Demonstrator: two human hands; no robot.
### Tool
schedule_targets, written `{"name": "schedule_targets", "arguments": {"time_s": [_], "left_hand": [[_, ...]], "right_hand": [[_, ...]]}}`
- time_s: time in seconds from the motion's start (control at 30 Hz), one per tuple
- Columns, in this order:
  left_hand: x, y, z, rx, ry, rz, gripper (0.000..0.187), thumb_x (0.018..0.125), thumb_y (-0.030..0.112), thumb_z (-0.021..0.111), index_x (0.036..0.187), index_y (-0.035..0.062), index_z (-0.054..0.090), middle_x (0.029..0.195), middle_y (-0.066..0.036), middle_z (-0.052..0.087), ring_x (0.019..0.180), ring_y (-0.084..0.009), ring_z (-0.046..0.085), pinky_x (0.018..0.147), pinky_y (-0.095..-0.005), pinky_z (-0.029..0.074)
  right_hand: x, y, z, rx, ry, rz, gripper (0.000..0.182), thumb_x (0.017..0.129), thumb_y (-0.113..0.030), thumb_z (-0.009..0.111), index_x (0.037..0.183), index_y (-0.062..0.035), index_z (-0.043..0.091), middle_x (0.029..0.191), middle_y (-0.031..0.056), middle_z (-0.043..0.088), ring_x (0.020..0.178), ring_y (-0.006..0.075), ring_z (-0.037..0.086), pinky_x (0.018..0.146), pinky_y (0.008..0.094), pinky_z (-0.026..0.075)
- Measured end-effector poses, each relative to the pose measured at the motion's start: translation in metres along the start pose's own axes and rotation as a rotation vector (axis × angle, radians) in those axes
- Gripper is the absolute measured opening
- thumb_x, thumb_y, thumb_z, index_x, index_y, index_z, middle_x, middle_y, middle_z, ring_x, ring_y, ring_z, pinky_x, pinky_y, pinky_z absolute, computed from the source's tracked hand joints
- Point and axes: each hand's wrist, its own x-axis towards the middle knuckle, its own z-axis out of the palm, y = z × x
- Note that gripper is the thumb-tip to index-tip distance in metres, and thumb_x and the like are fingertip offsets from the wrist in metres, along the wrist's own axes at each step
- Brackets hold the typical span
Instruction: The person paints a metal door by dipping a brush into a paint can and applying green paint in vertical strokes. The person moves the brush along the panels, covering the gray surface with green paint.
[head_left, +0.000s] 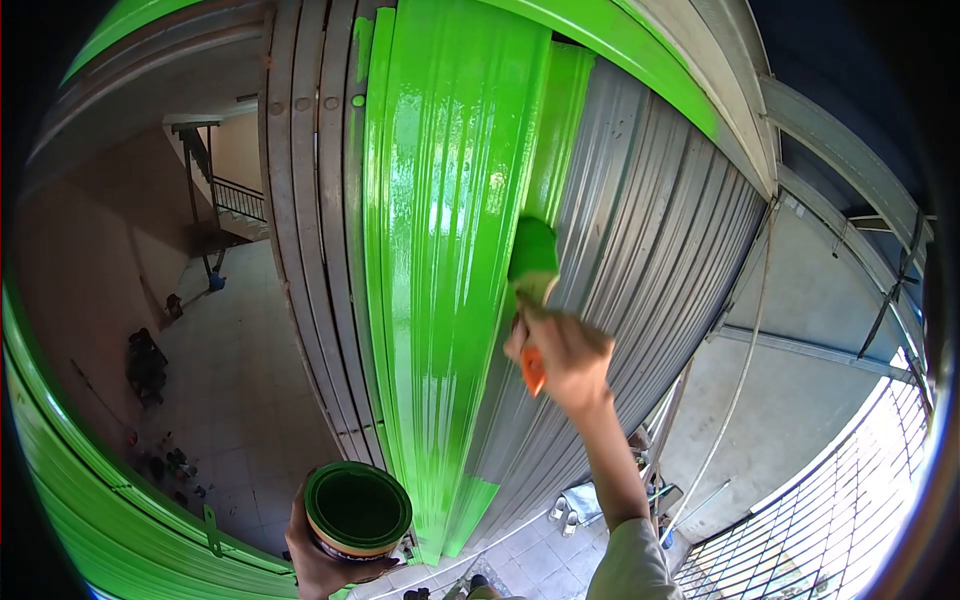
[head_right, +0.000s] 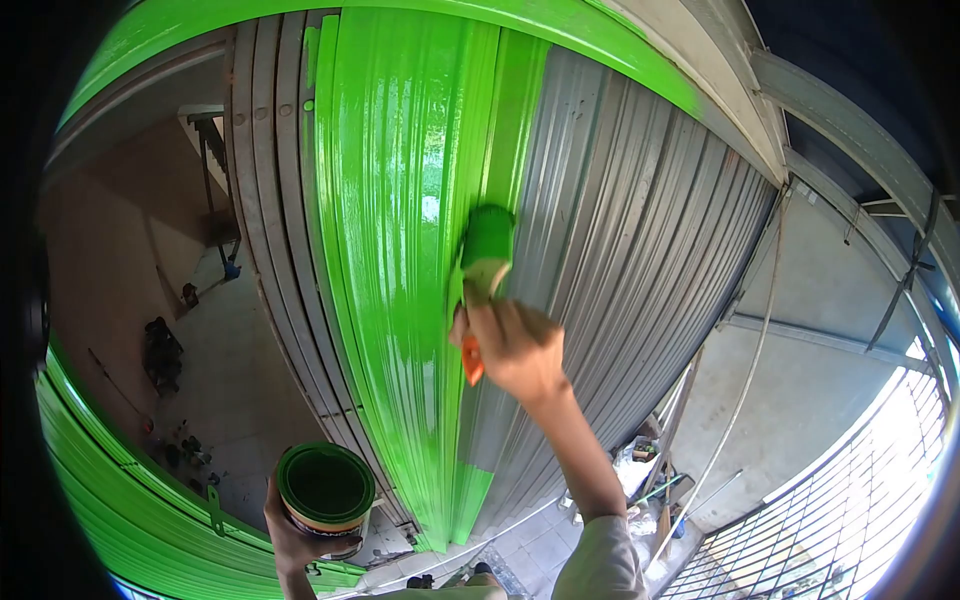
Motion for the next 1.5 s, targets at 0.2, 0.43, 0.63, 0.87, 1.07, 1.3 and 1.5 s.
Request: {"name": "schedule_targets", "arguments": {"time_s": [0.2, 0.43, 0.63, 0.87, 1.07, 1.3, 1.5], "left_hand": [[0.005, -0.002, 0.001, -0.049, 0.022, -0.017, 0.103, 0.038, 0.024, 0.094, 0.127, -0.0022, 0.048, 0.111, -0.013, 0.065, 0.100, -0.0250, 0.066, 0.091, -0.0382, 0.054], [0.002, -0.007, -0.002, -0.051, -0.010, -0.034, 0.100, 0.040, 0.025, 0.093, 0.126, -0.0018, 0.048, 0.110, -0.013, 0.065, 0.100, -0.0249, 0.066, 0.089, -0.0374, 0.055], [0.000, -0.010, 0.001, -0.054, -0.029, -0.021, 0.104, 0.039, 0.027, 0.095, 0.127, -0.0015, 0.048, 0.112, -0.013, 0.064, 0.101, -0.0255, 0.066, 0.091, -0.0381, 0.055], [-0.001, -0.009, 0.001, -0.026, -0.059, -0.021, 0.113, 0.038, 0.023, 0.095, 0.134, -0.0029, 0.043, 0.115, -0.015, 0.064, 0.104, -0.0269, 0.065, 0.093, -0.0396, 0.054], [0.001, -0.012, 0.001, 0.011, -0.082, -0.019, 0.110, 0.039, 0.020, 0.095, 0.134, -0.0031, 0.043, 0.114, -0.015, 0.064, 0.103, -0.0267, 0.066, 0.092, -0.0388, 0.054], [0.004, -0.003, 0.005, 0.021, -0.052, -0.064, 0.100, 0.040, 0.029, 0.094, 0.124, -0.0013, 0.050, 0.111, -0.012, 0.064, 0.101, -0.0246, 0.065, 0.091, -0.0374, 0.053], [0.003, -0.008, 0.000, 0.027, -0.093, 0.003, 0.109, 0.038, 0.018, 0.095, 0.133, -0.0024, 0.044, 0.112, -0.015, 0.065, 0.102, -0.0266, 0.066, 0.092, -0.0393, 0.055]], "right_hand": [[-0.109, -0.033, 0.004, 0.094, -0.254, 0.005, 0.023, 0.082, -0.014, 0.070, 0.100, -0.0009, 0.066, 0.062, 0.0010, 0.058, 0.046, 0.0091, 0.053, 0.039, 0.0246, 0.045], [-0.143, -0.055, -0.013, 0.372, -0.689, 0.202, 0.013, 0.084, -0.016, 0.069, 0.088, -0.0056, 0.063, 0.060, 0.0015, 0.056, 0.047, 0.0108, 0.053, 0.041, 0.0267, 0.047], [-0.074, -0.017, -0.012, 0.376, -0.524, 0.159, 0.017, 0.076, -0.007, 0.072, 0.090, -0.0064, 0.064, 0.064, 0.0040, 0.058, 0.051, 0.0107, 0.057, 0.043, 0.0265, 0.049], [-0.031, 0.000, -0.030, 0.086, -0.159, 0.014, 0.039, 0.079, -0.012, 0.073, 0.114, 0.0011, 0.060, 0.077, 0.0066, 0.064, 0.059, 0.0142, 0.064, 0.047, 0.0260, 0.052], [-0.115, -0.027, 0.001, 0.102, -0.248, 0.062, 0.045, 0.080, -0.002, 0.063, 0.124, 0.0044, 0.057, 0.080, 0.0080, 0.067, 0.054, 0.0114, 0.061, 0.041, 0.0254, 0.054], [-0.204, -0.075, -0.006, 0.408, -0.637, 0.175, 0.041, 0.083, -0.012, 0.068, 0.118, 0.0043, 0.056, 0.067, 0.0042, 0.060, 0.049, 0.0116, 0.057, 0.040, 0.0268, 0.051], [-0.164, -0.037, -0.006, 0.597, -0.845, 0.158, 0.022, 0.081, -0.012, 0.066, 0.102, -0.0063, 0.062, 0.059, 0.0034, 0.055, 0.045, 0.0106, 0.050, 0.040, 0.0265, 0.048]]}}
